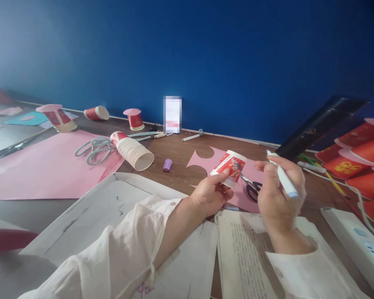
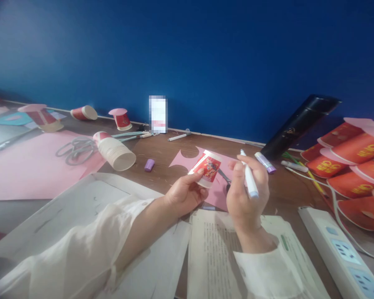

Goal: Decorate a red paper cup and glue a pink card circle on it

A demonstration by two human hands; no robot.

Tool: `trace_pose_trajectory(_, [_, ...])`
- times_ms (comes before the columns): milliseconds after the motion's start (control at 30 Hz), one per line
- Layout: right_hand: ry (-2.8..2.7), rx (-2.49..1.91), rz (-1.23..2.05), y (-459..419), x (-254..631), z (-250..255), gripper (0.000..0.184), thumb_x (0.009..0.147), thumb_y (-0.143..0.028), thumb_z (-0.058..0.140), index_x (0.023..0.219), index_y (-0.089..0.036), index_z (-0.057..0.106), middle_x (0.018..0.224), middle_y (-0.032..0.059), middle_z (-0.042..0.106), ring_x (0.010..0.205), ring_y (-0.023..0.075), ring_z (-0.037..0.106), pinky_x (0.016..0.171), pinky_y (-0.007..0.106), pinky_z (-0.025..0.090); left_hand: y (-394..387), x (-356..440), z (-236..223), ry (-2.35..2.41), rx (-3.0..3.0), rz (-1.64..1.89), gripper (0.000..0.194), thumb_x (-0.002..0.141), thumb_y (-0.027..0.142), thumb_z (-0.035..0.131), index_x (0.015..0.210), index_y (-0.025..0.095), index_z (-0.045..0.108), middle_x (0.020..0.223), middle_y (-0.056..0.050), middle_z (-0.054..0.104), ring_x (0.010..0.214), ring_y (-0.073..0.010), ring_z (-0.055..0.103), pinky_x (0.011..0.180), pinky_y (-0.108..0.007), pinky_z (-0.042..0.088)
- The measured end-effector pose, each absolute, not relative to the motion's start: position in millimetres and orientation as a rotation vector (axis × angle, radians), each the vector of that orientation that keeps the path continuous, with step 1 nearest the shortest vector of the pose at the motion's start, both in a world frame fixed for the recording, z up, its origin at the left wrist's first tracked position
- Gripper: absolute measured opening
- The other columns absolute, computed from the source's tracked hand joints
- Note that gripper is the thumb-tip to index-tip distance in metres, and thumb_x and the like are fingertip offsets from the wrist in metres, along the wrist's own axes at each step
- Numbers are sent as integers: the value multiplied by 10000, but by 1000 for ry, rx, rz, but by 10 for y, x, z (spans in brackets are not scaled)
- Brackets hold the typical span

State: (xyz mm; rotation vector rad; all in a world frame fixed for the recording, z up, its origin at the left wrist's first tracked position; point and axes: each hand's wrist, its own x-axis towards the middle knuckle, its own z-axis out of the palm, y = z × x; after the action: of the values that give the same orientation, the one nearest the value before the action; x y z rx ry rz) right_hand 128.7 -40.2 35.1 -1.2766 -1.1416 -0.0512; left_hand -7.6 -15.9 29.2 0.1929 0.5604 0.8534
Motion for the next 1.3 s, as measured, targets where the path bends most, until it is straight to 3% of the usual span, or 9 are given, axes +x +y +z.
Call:
trace_pose_trajectory(100, [-934, -1235, 364, -277, 1363, 233, 321, 909, -432, 643, 1166, -243, 610, 1053, 66, 749, 983, 226, 716, 859, 426, 550, -178, -90, 302, 491, 232, 825, 259, 753, 205, 767, 987, 116, 700, 857, -64, 659, 660, -87, 545, 523, -178, 394])
trace_pose_trajectory(267, [-869, -1034, 893, -173, 1361, 123, 444, 896, -571, 599, 1198, -250, 544, 1057, 55, 720, 875, 209, 717, 728, 380, 570, -193, -101, 296, 460, 269, 781, 306, 743, 235, 783, 1011, 120, 696, 867, -69, 674, 686, -115, 581, 532, -208, 406])
trace_pose_trajectory(500, [-721, -990, 979, -176, 1250, 183, 517, 761, -571, 756, 1111, -229, 589, 880, 1, 673, 739, 172, 663, 709, 363, 562, -219, -77, 293, 478, 310, 784, 354, 729, 303, 820, 1013, 132, 695, 878, -46, 667, 709, -105, 578, 553, -208, 405])
trace_pose_trajectory(633, [-746, -1031, 973, -175, 1227, 196, 507, 726, -560, 787, 1045, -221, 585, 795, -16, 656, 658, 161, 634, 644, 344, 548, -245, -44, 276, 490, 396, 799, 427, 629, 337, 899, 953, 155, 689, 792, -1, 625, 646, -78, 522, 537, -206, 350])
trace_pose_trajectory(733, [-821, -1135, 876, -197, 1250, 167, 500, 762, -569, 752, 1080, -213, 601, 841, 10, 684, 712, 185, 665, 647, 349, 554, -239, -34, 262, 540, 417, 795, 424, 593, 310, 913, 905, 146, 679, 766, 0, 617, 594, -62, 477, 491, -208, 275])
trace_pose_trajectory(900, [-1085, -1295, 291, -284, 1332, 183, 420, 925, -470, 608, 1273, -235, 589, 1107, 78, 726, 997, 220, 690, 854, 415, 557, -210, -32, 241, 545, 352, 831, 385, 635, 300, 890, 919, 144, 683, 798, -12, 635, 572, -42, 453, 448, -190, 216])
trace_pose_trajectory(1100, [-1465, -1205, -385, -446, 1260, 352, 307, 944, -233, 583, 1238, -226, 673, 1079, 89, 736, 971, 229, 688, 886, 412, 534, -193, -35, 229, 533, 296, 882, 377, 648, 311, 893, 926, 146, 699, 826, -7, 622, 559, -16, 403, 444, -156, 234])
trace_pose_trajectory(1300, [-1540, -1196, -458, -529, 1167, 443, 139, 891, -169, 633, 1001, -179, 718, 879, 75, 746, 786, 201, 693, 722, 329, 547, -186, -34, 221, 531, 271, 911, 354, 642, 303, 899, 886, 150, 692, 796, 6, 599, 550, -17, 382, 446, -153, 249])
